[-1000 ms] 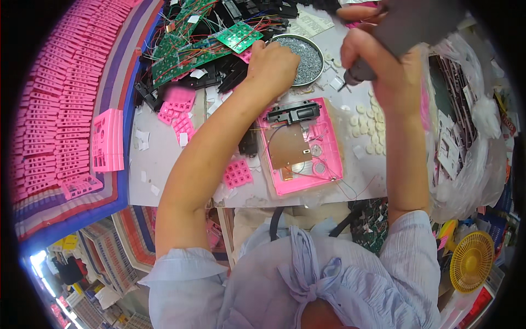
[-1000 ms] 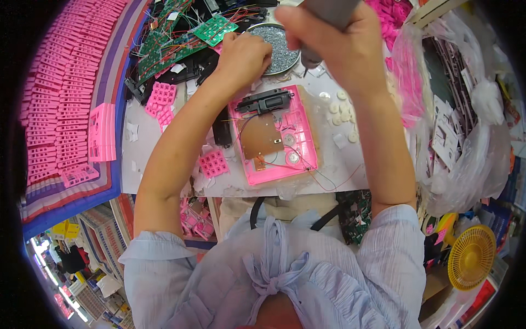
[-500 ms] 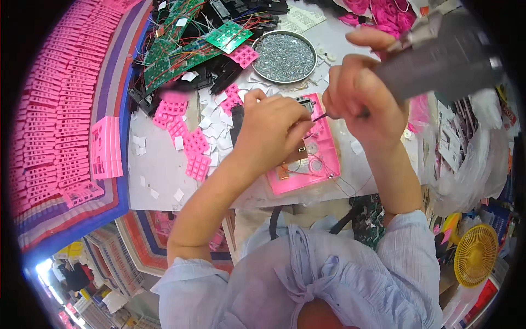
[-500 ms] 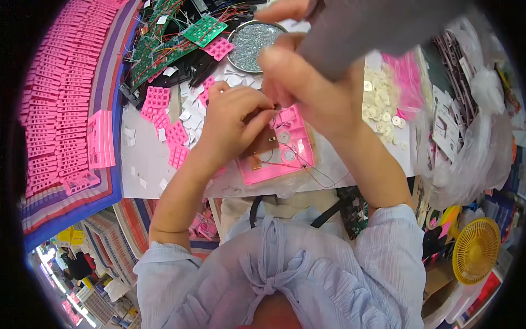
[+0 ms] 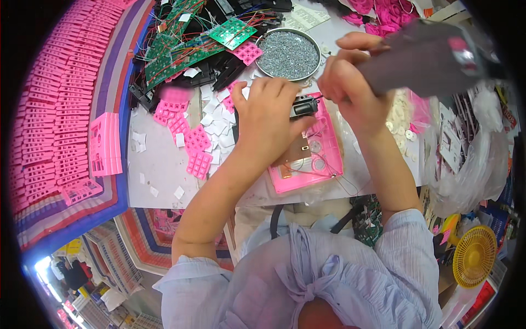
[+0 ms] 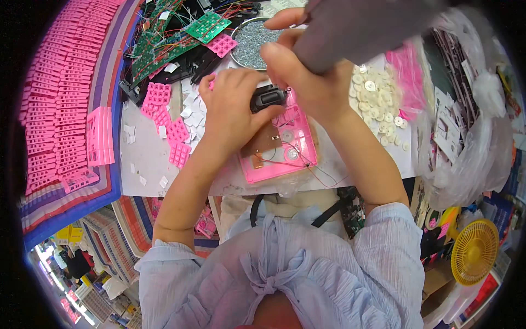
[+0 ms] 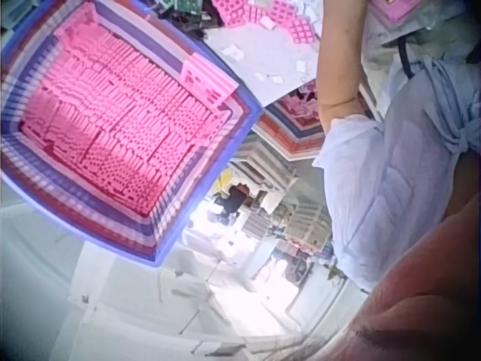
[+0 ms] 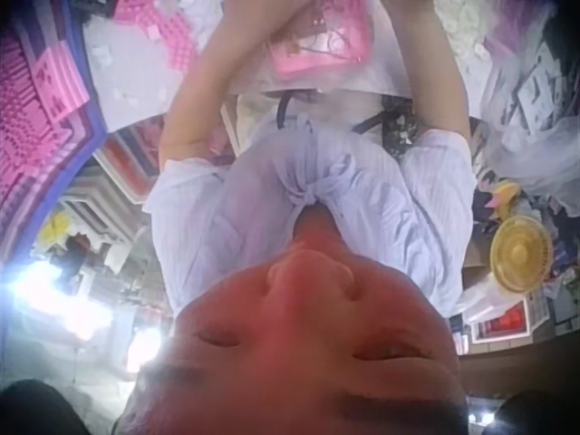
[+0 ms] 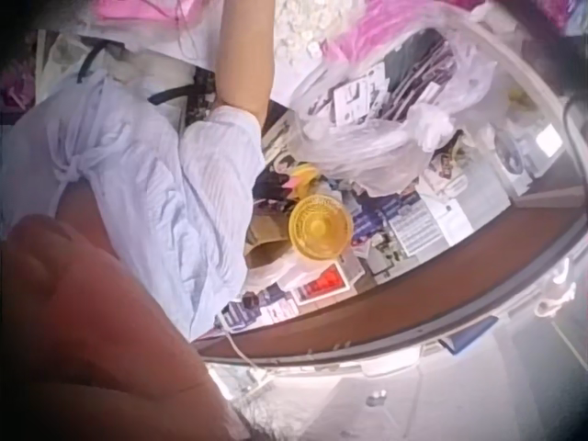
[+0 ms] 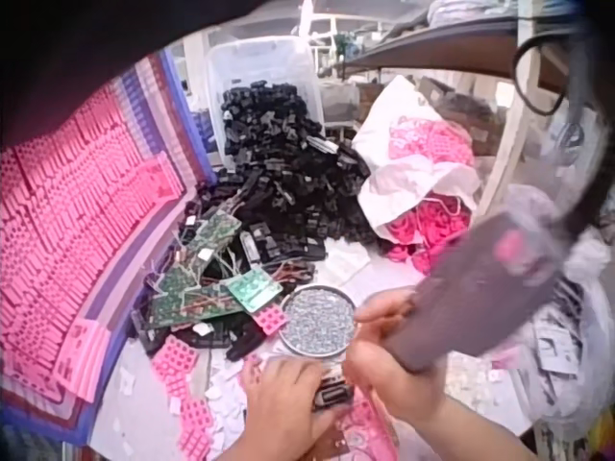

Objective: Assembling internal circuit boards and external keypads into a pink toy calculator casing.

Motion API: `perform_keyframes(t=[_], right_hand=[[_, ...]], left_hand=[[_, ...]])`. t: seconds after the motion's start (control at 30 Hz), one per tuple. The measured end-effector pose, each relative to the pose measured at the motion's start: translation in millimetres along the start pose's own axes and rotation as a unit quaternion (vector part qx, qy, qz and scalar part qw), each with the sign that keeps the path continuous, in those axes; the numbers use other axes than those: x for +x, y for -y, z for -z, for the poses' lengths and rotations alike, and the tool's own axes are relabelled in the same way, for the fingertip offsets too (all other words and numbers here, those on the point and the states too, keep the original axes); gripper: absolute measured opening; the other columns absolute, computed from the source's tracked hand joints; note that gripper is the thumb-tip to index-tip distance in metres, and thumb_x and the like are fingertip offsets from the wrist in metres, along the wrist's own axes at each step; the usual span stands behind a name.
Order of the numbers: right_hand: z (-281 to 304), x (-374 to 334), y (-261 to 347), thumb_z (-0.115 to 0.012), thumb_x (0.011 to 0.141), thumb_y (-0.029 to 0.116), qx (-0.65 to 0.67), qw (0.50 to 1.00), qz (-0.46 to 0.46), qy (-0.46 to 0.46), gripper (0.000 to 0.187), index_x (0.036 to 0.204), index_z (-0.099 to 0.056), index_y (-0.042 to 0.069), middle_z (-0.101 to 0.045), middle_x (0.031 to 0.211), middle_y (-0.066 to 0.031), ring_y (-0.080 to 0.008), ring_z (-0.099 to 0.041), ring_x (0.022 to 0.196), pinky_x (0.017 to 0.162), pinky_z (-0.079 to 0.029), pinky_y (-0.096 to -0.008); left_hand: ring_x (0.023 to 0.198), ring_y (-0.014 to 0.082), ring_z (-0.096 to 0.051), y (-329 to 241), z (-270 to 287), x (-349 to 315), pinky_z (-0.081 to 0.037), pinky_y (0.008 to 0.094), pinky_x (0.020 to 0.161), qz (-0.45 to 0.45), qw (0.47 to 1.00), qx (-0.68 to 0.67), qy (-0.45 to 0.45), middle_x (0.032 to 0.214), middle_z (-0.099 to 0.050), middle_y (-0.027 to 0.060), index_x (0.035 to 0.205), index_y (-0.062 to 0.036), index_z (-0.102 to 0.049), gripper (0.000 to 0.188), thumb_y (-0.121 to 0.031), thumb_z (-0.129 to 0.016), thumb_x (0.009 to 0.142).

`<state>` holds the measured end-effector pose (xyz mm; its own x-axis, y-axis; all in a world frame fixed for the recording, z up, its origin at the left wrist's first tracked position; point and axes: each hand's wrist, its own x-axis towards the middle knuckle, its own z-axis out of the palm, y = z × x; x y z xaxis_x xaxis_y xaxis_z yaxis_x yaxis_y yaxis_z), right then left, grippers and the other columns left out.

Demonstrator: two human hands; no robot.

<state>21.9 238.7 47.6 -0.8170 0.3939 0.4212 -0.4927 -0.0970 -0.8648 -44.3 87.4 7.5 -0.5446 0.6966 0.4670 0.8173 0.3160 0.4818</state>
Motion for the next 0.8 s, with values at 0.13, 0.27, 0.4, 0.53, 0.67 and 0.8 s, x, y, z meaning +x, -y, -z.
perform_keyframes(t=[0.13,0.27,0.4,0.53,0.67,0.8], right_hand=[[-0.1,5.7,-28.8,-0.072,0.087,0.002,0.024,0.999,0.001,-0.042,0.024,0.107,-0.060,-0.004,-0.060,0.065,-0.0011,-0.0062,-0.053,0.051,0.046,-0.039,-0.0215],[0.2,0.8,-43.4,-0.074,0.085,0.002,-0.012,0.999,0.001,-0.049,0.020,0.101,-0.062,0.000,-0.060,0.073,0.0004,-0.0055,-0.055,0.061,0.052,-0.042,-0.0219],[-1.0,-0.4,-41.1,-0.065,0.089,-0.002,-0.135,0.991,0.008,0.011,0.017,0.098,-0.051,0.002,-0.057,0.070,-0.0061,-0.0109,-0.052,0.053,0.049,-0.043,-0.0250],[-1.3,5.5,-37.9,-0.066,0.089,0.000,-0.081,0.995,-0.032,0.042,0.016,0.097,-0.052,0.002,-0.057,0.069,-0.0050,-0.0111,-0.053,0.053,0.048,-0.042,-0.0246],[18.4,36.4,-24.4,-0.062,0.096,0.037,0.024,0.984,-0.110,0.141,0.046,0.121,-0.053,-0.001,-0.063,0.090,-0.0130,-0.0189,-0.063,0.076,0.070,-0.050,-0.0342],[82.0,74.2,-5.1,-0.045,0.098,0.065,0.122,0.980,-0.129,0.085,0.076,0.145,-0.048,0.006,-0.065,0.125,-0.0146,-0.0246,-0.062,0.112,0.099,-0.047,-0.0424]], left_hand=[[0.105,0.0251,-0.058,14.6,-5.6,-8.1,-0.028,0.0578,0.102,0.001,0.995,0.044,0.088,0.101,-0.066,0.0028,0.099,-0.0121,-0.070,0.032,-0.035,-0.079,0.077],[0.104,0.0252,-0.058,13.9,-6.3,-8.9,-0.028,0.0578,0.102,0.002,0.996,0.042,0.085,0.102,-0.066,0.0028,0.099,-0.0121,-0.070,0.031,-0.033,-0.079,0.077],[0.105,0.0259,-0.058,17.4,-8.6,-8.4,-0.029,0.0565,0.103,-0.011,0.995,0.034,0.089,0.103,-0.066,0.0048,0.105,-0.0113,-0.068,0.037,-0.032,-0.080,0.077],[0.105,0.0307,-0.060,18.6,-8.8,-6.3,-0.032,0.0555,0.101,0.005,0.993,-0.001,0.119,0.105,-0.067,0.0092,0.114,-0.0101,-0.065,0.045,-0.029,-0.080,0.077],[0.101,0.0358,-0.063,20.4,1.5,2.1,-0.041,0.0505,0.098,-0.005,0.989,-0.020,0.148,0.107,-0.067,0.0132,0.117,-0.0081,-0.063,0.045,-0.023,-0.079,0.077],[0.105,0.0313,-0.064,-0.4,87.8,-12.8,-0.051,0.0388,0.092,0.072,0.990,-0.057,0.107,0.112,-0.063,0.0162,0.121,-0.0038,-0.059,0.046,-0.004,-0.074,0.078]])
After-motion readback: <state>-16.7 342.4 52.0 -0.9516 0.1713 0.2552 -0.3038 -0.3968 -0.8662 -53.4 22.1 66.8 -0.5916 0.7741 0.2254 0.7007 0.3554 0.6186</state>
